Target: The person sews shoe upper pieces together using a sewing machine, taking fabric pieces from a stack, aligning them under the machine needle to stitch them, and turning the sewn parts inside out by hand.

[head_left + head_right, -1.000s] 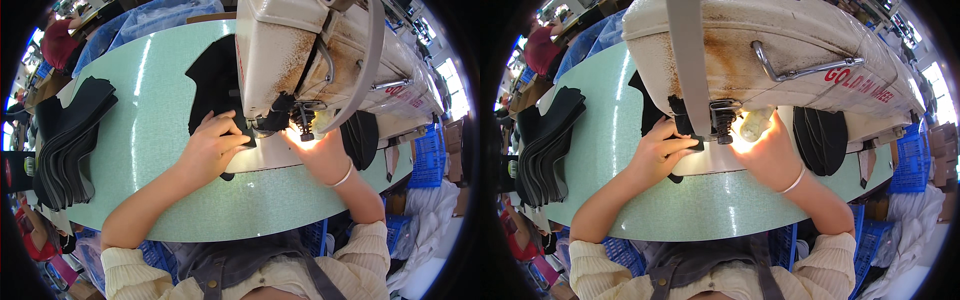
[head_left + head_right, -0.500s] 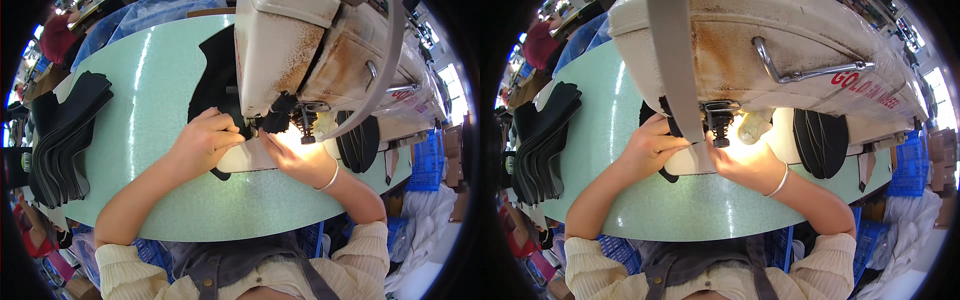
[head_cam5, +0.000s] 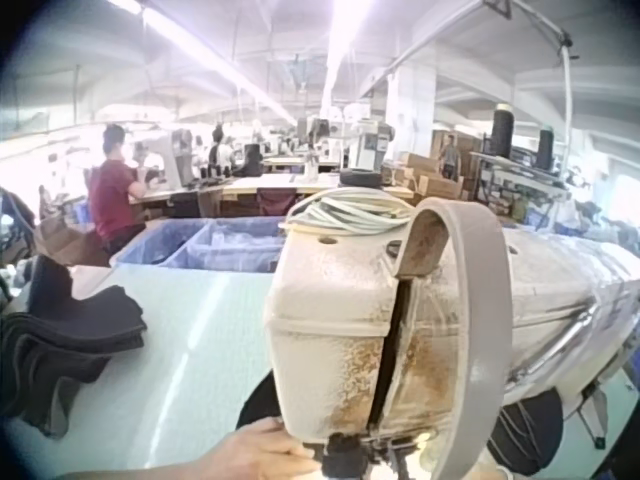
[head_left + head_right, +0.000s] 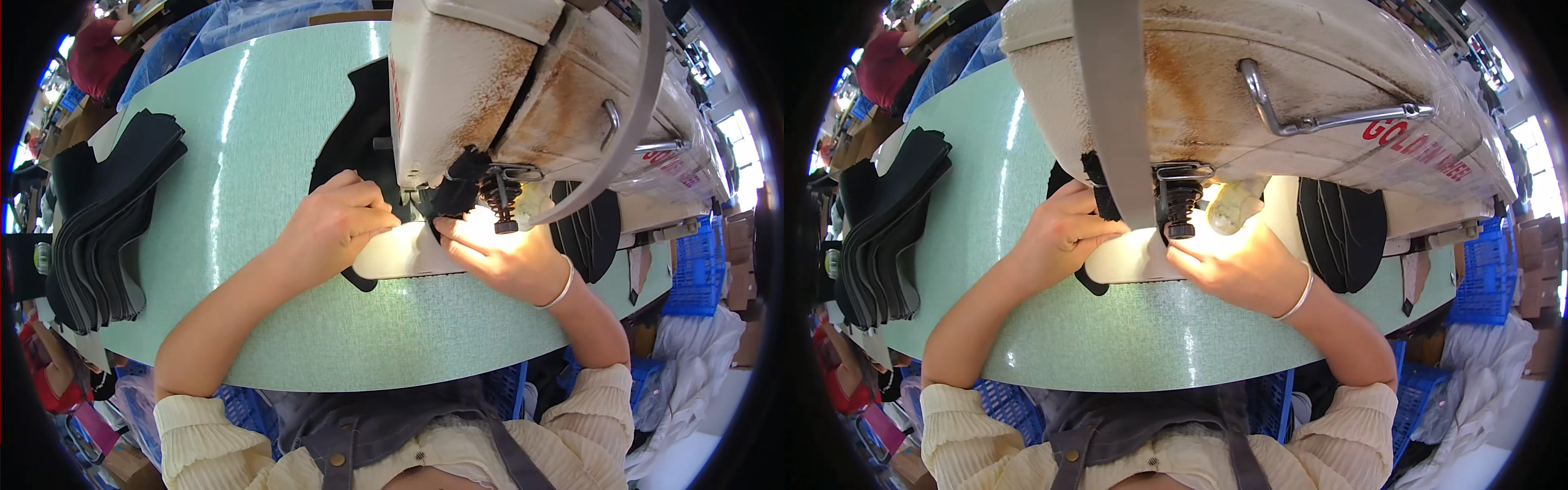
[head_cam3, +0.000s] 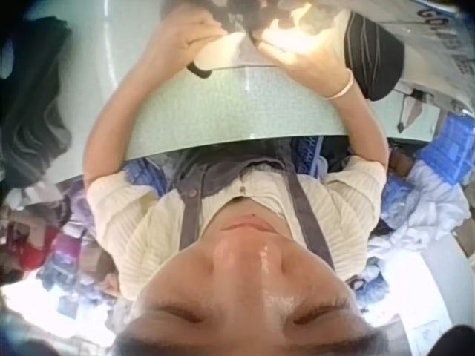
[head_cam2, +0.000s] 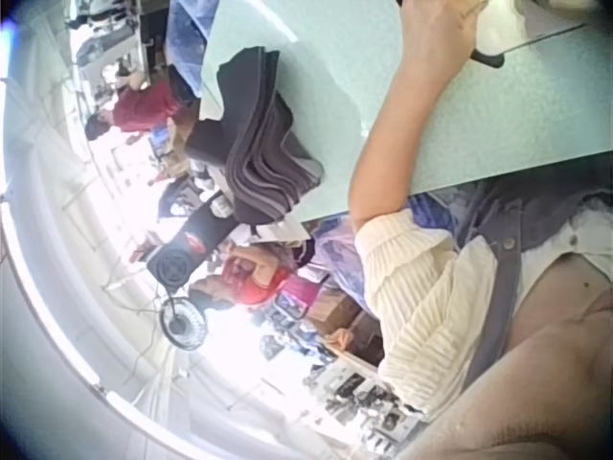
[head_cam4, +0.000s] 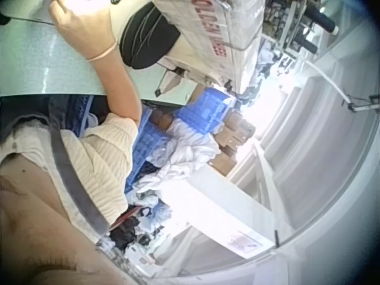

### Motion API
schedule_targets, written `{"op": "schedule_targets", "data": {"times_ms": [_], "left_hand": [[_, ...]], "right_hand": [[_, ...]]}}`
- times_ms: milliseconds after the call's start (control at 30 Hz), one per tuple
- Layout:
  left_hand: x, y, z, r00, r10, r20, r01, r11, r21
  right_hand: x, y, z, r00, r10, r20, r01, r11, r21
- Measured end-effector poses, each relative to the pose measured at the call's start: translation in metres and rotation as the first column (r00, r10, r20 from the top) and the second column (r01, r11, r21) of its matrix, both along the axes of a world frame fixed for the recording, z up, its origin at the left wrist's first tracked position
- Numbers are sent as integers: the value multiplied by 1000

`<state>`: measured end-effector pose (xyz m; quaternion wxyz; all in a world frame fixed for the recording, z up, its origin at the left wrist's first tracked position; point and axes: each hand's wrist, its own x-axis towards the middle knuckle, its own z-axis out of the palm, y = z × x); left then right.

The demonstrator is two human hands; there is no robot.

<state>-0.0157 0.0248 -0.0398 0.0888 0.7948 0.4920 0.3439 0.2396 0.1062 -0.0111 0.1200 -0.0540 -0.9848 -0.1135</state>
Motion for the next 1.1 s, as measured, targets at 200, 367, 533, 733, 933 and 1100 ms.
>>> {"op": "schedule_targets", "data": {"times_ms": [200, 367, 533, 733, 933, 1100], "left_hand": [[-1, 3, -2, 1000, 21, 21, -22, 999, 36], [-1, 1, 0, 1000, 23, -4, -23, 999, 48], [2, 3, -4, 997, 58, -41, -54, 994, 99], [5, 4, -4, 991, 89, -103, -76, 990, 117], [0, 1, 4, 976, 69, -206, -56, 996, 65], [-18, 7, 8, 872, 218, -438, -100, 956, 277]], "right_hand": [[-13, -10, -12, 993, 40, -112, -50, 995, -84], [-20, -12, -17, 982, 34, -187, -53, 994, -97], [-25, -11, -18, 979, 23, -202, -25, 1000, -8], [-20, -11, -22, 982, -81, -171, 60, 990, -125], [-19, -6, -34, 968, -107, -229, 104, 994, -27], [-18, -6, -40, 965, -146, -220, 135, 989, -62]]}}
